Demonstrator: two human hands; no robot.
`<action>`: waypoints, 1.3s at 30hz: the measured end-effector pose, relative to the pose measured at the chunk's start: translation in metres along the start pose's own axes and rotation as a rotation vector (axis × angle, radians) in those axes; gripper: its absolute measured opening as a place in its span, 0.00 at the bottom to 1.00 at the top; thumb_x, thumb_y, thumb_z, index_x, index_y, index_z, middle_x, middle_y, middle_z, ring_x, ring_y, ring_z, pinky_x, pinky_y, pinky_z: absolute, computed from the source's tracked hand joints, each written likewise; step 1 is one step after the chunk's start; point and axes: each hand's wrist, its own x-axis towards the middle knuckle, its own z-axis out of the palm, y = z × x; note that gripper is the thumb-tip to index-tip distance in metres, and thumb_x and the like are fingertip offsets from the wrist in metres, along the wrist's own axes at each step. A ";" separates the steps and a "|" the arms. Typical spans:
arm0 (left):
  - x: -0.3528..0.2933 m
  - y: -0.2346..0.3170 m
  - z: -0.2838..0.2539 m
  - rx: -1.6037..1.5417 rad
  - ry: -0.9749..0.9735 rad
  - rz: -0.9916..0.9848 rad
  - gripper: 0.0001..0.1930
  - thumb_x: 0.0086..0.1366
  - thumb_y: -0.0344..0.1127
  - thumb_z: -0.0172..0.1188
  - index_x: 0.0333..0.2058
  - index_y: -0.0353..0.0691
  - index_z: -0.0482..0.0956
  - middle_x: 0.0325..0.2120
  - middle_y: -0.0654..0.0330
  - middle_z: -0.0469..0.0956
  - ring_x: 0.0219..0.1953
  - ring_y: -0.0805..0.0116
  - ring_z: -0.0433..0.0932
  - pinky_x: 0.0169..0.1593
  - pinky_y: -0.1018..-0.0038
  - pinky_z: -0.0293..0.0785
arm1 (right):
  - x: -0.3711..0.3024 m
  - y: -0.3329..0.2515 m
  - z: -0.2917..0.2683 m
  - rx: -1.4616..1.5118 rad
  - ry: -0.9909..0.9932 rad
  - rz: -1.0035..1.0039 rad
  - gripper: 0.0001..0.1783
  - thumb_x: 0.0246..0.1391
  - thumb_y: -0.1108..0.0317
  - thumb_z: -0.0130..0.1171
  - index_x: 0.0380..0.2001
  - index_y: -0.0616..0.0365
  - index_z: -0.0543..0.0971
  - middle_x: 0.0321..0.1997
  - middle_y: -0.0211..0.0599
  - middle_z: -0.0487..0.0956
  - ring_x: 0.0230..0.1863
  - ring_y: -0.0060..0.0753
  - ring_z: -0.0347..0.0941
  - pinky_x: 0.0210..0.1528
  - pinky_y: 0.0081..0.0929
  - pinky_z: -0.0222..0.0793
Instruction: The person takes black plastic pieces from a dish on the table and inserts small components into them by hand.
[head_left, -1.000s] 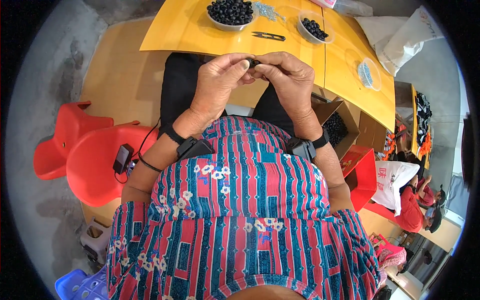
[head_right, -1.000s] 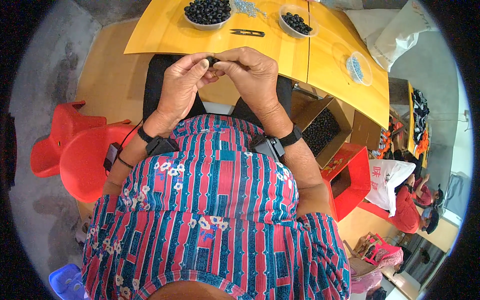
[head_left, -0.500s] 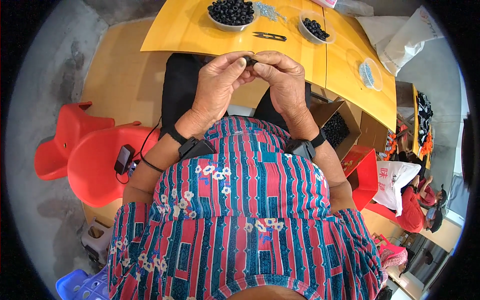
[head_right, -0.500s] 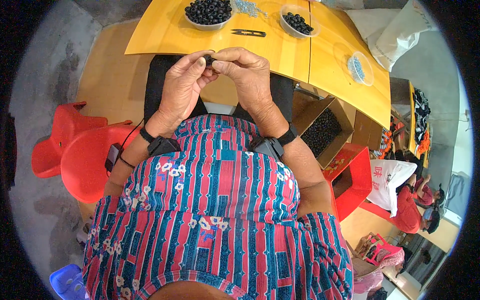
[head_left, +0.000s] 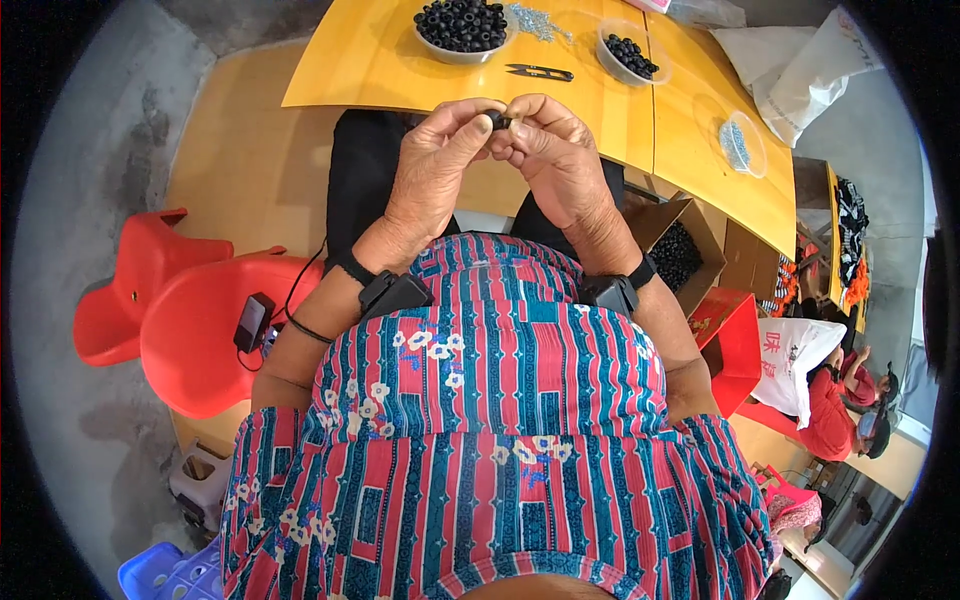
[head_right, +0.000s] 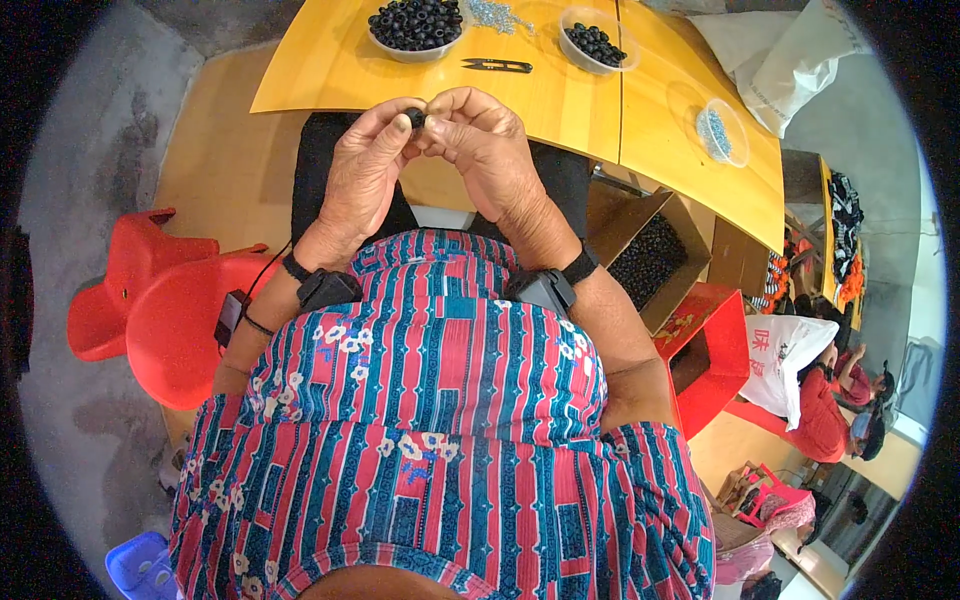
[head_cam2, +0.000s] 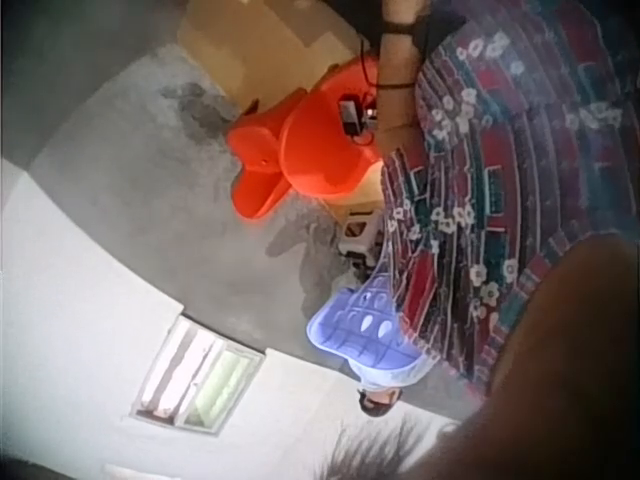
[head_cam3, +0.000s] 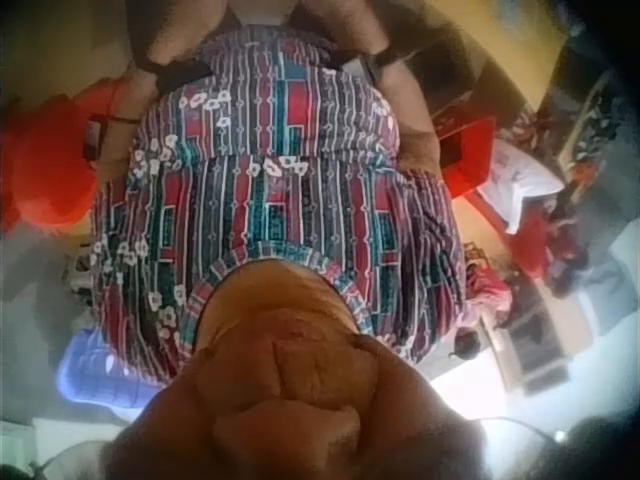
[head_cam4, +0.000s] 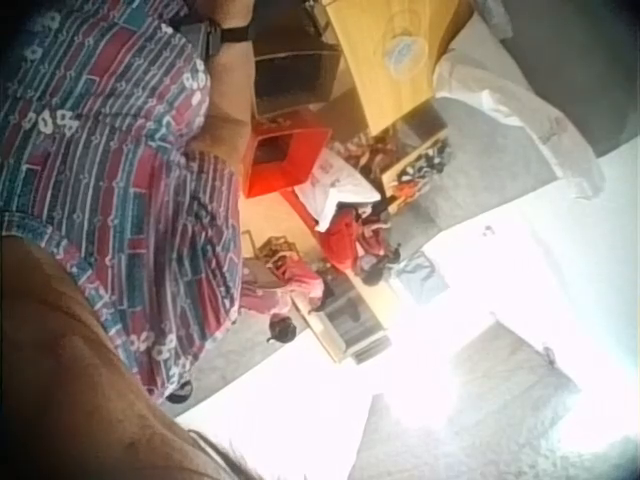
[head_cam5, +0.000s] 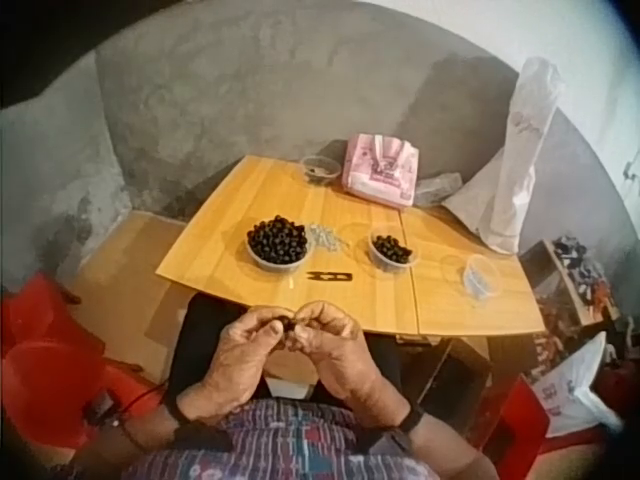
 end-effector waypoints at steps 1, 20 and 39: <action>0.000 0.000 0.000 0.000 0.000 0.000 0.11 0.63 0.34 0.55 0.42 0.37 0.76 0.35 0.64 0.76 0.37 0.79 0.72 0.44 0.80 0.69 | 0.001 -0.002 0.002 0.011 0.000 0.024 0.10 0.52 0.75 0.55 0.39 0.62 0.73 0.33 0.36 0.78 0.33 0.25 0.74 0.39 0.21 0.70; 0.001 0.001 -0.001 0.022 -0.082 0.007 0.11 0.64 0.35 0.53 0.42 0.36 0.73 0.31 0.65 0.74 0.34 0.80 0.73 0.44 0.81 0.72 | -0.002 -0.003 0.006 0.020 0.010 0.043 0.23 0.53 0.75 0.53 0.54 0.63 0.66 0.39 0.39 0.78 0.38 0.26 0.74 0.44 0.22 0.69; -0.002 -0.007 -0.004 -0.011 -0.059 -0.040 0.12 0.63 0.35 0.55 0.44 0.37 0.72 0.32 0.64 0.75 0.35 0.79 0.73 0.44 0.80 0.72 | -0.003 -0.003 0.005 -0.041 0.057 0.089 0.20 0.54 0.75 0.53 0.52 0.64 0.69 0.36 0.36 0.78 0.37 0.25 0.74 0.41 0.22 0.71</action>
